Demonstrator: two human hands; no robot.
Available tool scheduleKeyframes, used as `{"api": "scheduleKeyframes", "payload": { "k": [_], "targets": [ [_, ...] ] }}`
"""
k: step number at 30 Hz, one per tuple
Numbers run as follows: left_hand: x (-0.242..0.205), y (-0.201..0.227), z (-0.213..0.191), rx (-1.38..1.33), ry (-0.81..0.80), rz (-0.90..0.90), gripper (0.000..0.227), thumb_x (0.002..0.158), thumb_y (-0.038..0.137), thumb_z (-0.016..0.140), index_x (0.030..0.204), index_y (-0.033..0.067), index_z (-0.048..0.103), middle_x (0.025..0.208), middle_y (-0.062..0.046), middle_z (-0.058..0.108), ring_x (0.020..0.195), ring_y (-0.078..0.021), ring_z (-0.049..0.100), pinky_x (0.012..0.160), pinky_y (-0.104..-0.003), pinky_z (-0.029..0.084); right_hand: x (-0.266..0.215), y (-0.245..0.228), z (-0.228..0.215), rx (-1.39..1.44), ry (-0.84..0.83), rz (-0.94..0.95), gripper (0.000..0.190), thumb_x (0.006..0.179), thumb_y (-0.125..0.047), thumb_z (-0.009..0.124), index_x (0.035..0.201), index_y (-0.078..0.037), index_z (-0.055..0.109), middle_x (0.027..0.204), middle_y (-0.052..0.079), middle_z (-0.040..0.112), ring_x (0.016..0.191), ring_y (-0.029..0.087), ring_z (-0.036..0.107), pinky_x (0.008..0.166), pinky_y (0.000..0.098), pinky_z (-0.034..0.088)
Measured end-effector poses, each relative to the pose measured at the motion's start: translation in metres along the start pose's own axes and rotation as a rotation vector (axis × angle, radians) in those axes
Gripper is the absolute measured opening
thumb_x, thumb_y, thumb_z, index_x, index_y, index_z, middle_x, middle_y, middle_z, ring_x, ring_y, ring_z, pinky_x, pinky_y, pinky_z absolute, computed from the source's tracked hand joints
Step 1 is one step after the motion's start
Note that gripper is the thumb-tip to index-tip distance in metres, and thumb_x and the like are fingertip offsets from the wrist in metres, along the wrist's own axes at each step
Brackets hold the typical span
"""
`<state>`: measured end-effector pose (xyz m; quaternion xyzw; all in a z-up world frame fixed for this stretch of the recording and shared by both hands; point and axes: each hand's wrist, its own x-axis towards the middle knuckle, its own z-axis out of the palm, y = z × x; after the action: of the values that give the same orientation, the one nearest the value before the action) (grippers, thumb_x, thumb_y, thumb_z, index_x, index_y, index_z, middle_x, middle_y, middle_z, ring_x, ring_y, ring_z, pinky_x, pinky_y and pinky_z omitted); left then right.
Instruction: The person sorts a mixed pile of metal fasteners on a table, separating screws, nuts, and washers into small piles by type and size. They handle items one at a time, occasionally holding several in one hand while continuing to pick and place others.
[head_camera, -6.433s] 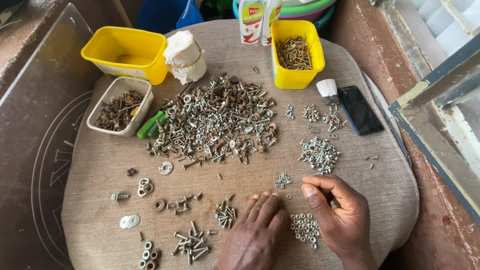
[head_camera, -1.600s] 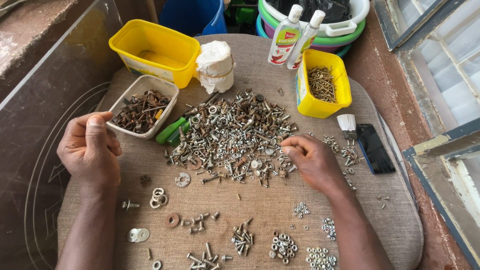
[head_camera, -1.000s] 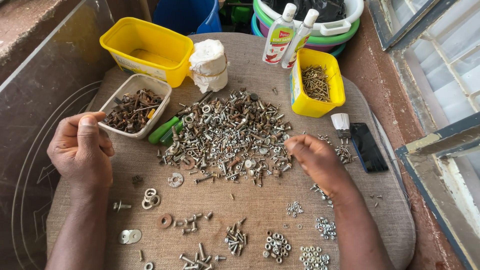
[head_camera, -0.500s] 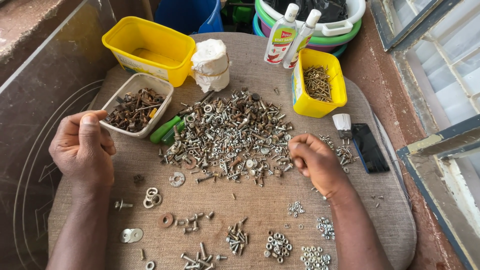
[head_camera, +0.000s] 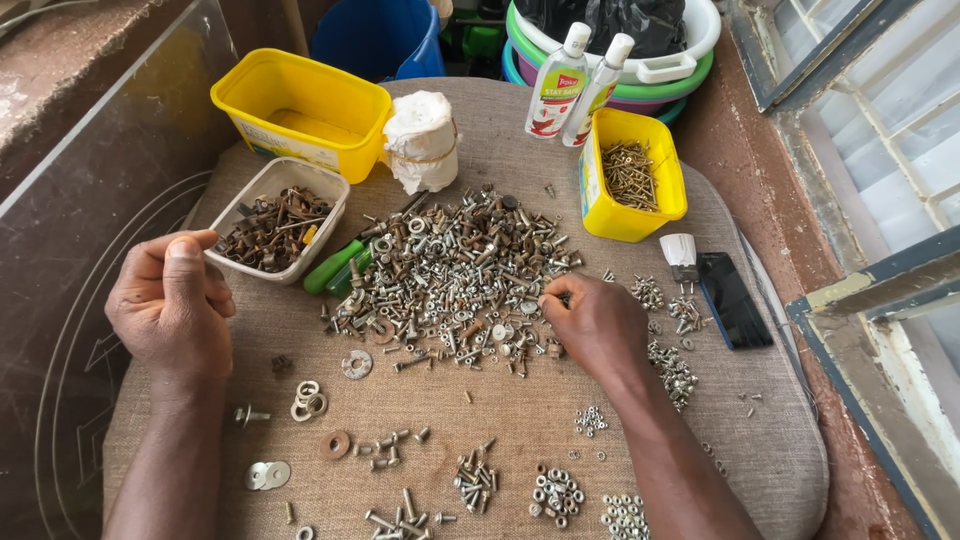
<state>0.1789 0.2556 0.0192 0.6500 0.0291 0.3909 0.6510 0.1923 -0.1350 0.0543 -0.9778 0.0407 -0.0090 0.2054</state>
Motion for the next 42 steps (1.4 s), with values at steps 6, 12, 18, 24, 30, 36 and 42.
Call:
{"api": "scheduleKeyframes", "payload": {
  "k": [6,12,18,24,30,36,42],
  "targets": [
    [0.0,0.003,0.001,0.006,0.001,0.001,0.02,0.123,0.015,0.056,0.114,0.0017,0.069,0.06,-0.005,0.049,0.05,-0.0115,0.046,0.052,-0.025,0.038,0.006,0.011,0.016,-0.175,0.157,-0.204,0.028,0.097,-0.013,0.062,0.073,-0.025,0.069,0.106,-0.002,0.084,0.046,0.005,0.052,0.038,0.0251,0.04],
    [0.0,0.0,0.003,0.0,0.005,0.019,0.02,0.122,0.015,0.058,0.114,0.0006,0.07,0.06,-0.006,0.049,0.05,-0.0117,0.047,0.052,-0.024,0.038,-0.003,-0.008,-0.018,-0.095,-0.007,0.004,0.013,0.103,-0.03,0.063,0.095,-0.027,0.073,0.075,-0.008,0.071,0.048,0.005,0.043,0.045,0.0271,0.038],
    [0.0,0.0,0.004,-0.028,-0.001,0.002,0.019,0.122,0.012,0.057,0.113,0.0009,0.069,0.06,-0.006,0.049,0.049,-0.012,0.046,0.049,-0.024,0.036,0.016,0.054,-0.018,1.211,-0.125,0.204,0.003,0.1,-0.007,0.055,0.098,-0.01,0.056,0.087,0.007,0.063,0.061,0.011,0.048,0.042,0.023,0.032],
    [-0.002,-0.003,-0.002,0.018,-0.002,-0.001,0.021,0.125,0.016,0.058,0.115,0.0019,0.07,0.062,-0.005,0.051,0.051,-0.0115,0.047,0.052,-0.024,0.038,0.016,0.06,-0.015,1.748,-0.262,0.18,0.025,0.09,-0.015,0.056,0.111,-0.01,0.067,0.101,0.012,0.068,0.081,0.02,0.056,0.058,0.0287,0.041],
    [-0.003,0.0,0.001,0.028,-0.005,-0.01,0.02,0.126,0.015,0.056,0.116,0.0016,0.068,0.062,-0.005,0.049,0.052,-0.0113,0.045,0.053,-0.025,0.037,0.02,0.067,-0.01,1.822,-0.298,0.263,0.042,0.104,-0.042,0.054,0.121,-0.006,0.068,0.115,0.016,0.069,0.105,0.028,0.065,0.083,0.0385,0.052],
    [-0.004,-0.002,0.0,0.023,-0.005,-0.023,0.021,0.125,0.016,0.056,0.116,0.0015,0.067,0.062,-0.005,0.048,0.052,-0.0106,0.045,0.055,-0.025,0.038,-0.002,0.035,-0.045,1.127,-0.163,0.254,0.03,0.103,-0.022,0.062,0.124,-0.002,0.072,0.085,0.003,0.056,0.065,0.012,0.045,0.048,0.0236,0.036],
    [-0.003,-0.005,0.0,-0.013,-0.008,0.0,0.019,0.124,0.013,0.057,0.114,0.0005,0.067,0.06,-0.005,0.047,0.05,-0.0109,0.044,0.054,-0.024,0.036,-0.012,0.003,-0.045,0.143,-0.194,0.234,0.029,0.095,-0.039,0.069,0.117,-0.032,0.086,0.078,-0.004,0.075,0.056,0.01,0.043,0.055,0.0283,0.031]
  ]
}}
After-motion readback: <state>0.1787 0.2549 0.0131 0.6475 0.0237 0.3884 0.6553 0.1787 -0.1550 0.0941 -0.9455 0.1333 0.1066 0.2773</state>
